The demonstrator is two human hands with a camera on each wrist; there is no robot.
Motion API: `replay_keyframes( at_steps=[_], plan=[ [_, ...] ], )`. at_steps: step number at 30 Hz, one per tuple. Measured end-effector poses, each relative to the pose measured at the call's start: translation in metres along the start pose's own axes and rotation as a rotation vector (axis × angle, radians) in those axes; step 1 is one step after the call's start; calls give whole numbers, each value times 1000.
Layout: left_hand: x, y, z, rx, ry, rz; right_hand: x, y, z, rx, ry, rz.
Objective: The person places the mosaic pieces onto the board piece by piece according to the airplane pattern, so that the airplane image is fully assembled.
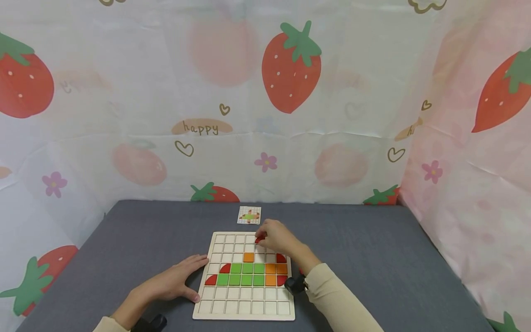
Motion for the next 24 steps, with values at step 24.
replay_keyframes(
  at_steps=[24],
  plan=[
    [1, -3, 2, -12, -21, -9, 23, -17, 15, -41, 45, 35]
  ],
)
Point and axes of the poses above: each hand's wrist, its own y-axis away from the middle knuckle, its own x-axis out of the palm, z = x × y, the point moved 8 cm from there along -y, towards the middle knuckle, and after that the axes turned 11 degrees about y, right-handed, at the moved point
